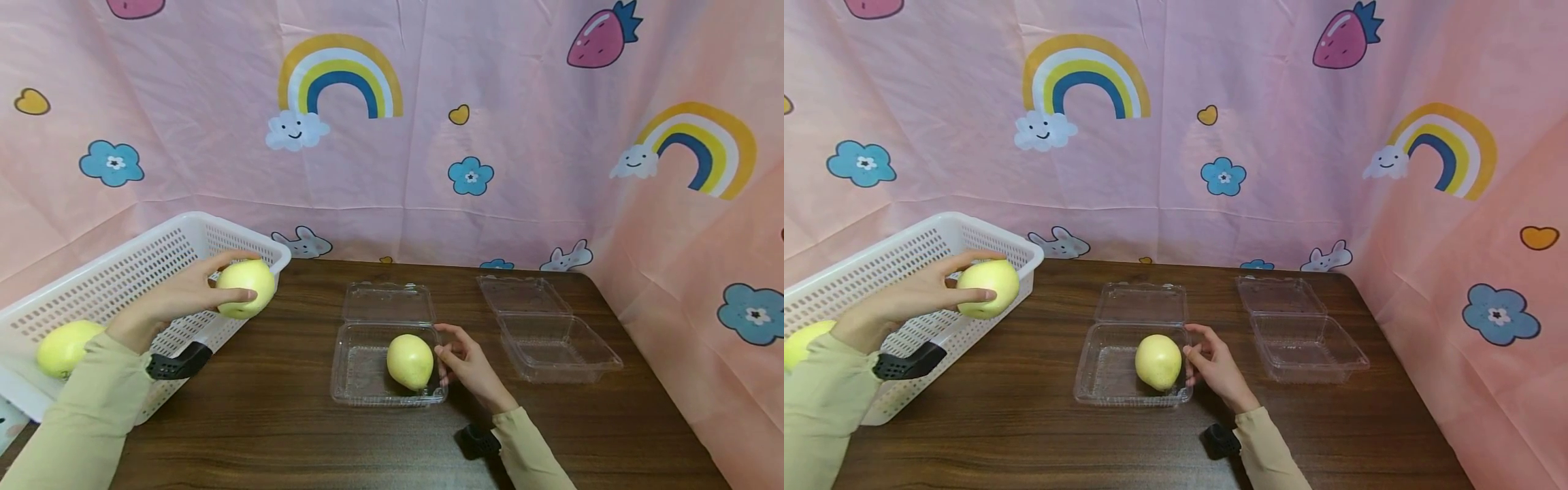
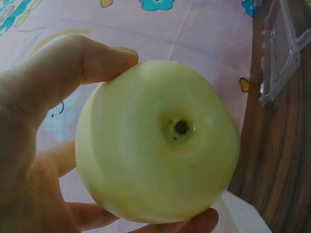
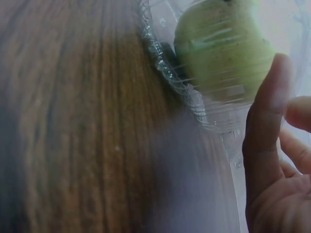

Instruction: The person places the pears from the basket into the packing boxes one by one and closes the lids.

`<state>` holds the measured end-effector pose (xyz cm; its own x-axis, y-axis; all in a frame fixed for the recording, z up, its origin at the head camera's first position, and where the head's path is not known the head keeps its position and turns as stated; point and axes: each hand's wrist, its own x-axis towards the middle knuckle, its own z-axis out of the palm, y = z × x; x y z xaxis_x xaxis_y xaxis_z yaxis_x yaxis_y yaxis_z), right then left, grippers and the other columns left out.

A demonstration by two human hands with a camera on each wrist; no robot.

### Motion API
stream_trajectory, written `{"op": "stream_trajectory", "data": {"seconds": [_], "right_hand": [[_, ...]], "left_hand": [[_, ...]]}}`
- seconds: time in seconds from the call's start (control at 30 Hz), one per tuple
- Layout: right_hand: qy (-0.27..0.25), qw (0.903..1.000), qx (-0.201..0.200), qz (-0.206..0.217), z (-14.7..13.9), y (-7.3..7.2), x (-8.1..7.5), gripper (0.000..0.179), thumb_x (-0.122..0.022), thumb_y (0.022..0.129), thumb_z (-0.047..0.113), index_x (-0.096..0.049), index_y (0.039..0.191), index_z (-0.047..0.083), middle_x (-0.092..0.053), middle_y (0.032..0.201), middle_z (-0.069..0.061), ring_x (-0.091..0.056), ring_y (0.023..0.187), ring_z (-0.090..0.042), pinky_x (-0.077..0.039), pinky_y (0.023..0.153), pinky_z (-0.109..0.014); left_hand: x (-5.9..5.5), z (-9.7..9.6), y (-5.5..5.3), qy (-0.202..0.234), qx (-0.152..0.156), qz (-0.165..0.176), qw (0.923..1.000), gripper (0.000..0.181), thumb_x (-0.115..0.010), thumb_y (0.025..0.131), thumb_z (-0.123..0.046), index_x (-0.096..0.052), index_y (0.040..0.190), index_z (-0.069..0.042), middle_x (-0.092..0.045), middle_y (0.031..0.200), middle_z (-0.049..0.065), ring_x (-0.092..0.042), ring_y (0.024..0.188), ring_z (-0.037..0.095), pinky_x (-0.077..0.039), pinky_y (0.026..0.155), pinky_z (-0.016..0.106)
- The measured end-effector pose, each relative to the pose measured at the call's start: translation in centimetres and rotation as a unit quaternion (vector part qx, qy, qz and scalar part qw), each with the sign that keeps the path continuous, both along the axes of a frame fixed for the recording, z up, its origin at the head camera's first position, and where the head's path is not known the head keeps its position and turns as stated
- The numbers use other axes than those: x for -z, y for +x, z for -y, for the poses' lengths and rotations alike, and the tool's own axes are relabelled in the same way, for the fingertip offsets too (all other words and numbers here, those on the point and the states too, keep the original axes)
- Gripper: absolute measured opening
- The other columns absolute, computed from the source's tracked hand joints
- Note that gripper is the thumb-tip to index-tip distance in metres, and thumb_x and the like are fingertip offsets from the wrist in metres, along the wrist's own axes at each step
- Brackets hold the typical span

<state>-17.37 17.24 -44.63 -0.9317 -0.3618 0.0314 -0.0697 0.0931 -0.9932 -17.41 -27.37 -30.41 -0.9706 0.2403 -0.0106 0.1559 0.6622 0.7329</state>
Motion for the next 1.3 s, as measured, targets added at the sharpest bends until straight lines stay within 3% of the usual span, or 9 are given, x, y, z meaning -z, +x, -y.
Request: {"op": "stream_trajectory", "data": {"seconds": [0.33, 0.9, 1.3], "right_hand": [[0.002, 1.0000, -0.006, -0.006, -0.1, 0.0, -0.1, 0.044, -0.054, 0.099, 0.007, -0.040, 0.140, 0.001, -0.053, 0.073, -0.011, -0.054, 0.059, -0.015, -0.053, 0.052, -0.029], [0.004, 0.9999, -0.006, -0.010, -0.1, -0.1, -0.1, 0.044, -0.054, 0.100, 0.007, -0.039, 0.140, 0.000, -0.053, 0.072, -0.011, -0.054, 0.058, -0.015, -0.053, 0.052, -0.030], [0.008, 0.9999, 0.010, -0.008, -0.1, -0.1, -0.1, 0.045, -0.057, 0.097, 0.004, -0.042, 0.140, -0.001, -0.056, 0.076, -0.013, -0.056, 0.058, -0.015, -0.053, 0.053, -0.029]], "left_hand": [[0.8, -1.7, -0.2, 0.011, 0.033, -0.003, 0.9994, 0.067, -0.074, 0.085, -0.028, -0.043, 0.143, -0.014, -0.048, 0.129, 0.020, -0.052, 0.095, 0.033, -0.047, 0.069, 0.037], [2.5, -4.1, -0.4, 0.021, 0.058, 0.017, 0.9980, 0.066, -0.076, 0.084, -0.030, -0.046, 0.141, -0.017, -0.051, 0.128, 0.018, -0.051, 0.095, 0.033, -0.045, 0.072, 0.038], [4.2, -5.5, -0.2, 0.085, 0.103, 0.014, 0.9909, 0.062, -0.076, 0.084, -0.020, -0.048, 0.138, -0.011, -0.049, 0.128, 0.018, -0.051, 0.108, 0.031, -0.044, 0.085, 0.042]]}}
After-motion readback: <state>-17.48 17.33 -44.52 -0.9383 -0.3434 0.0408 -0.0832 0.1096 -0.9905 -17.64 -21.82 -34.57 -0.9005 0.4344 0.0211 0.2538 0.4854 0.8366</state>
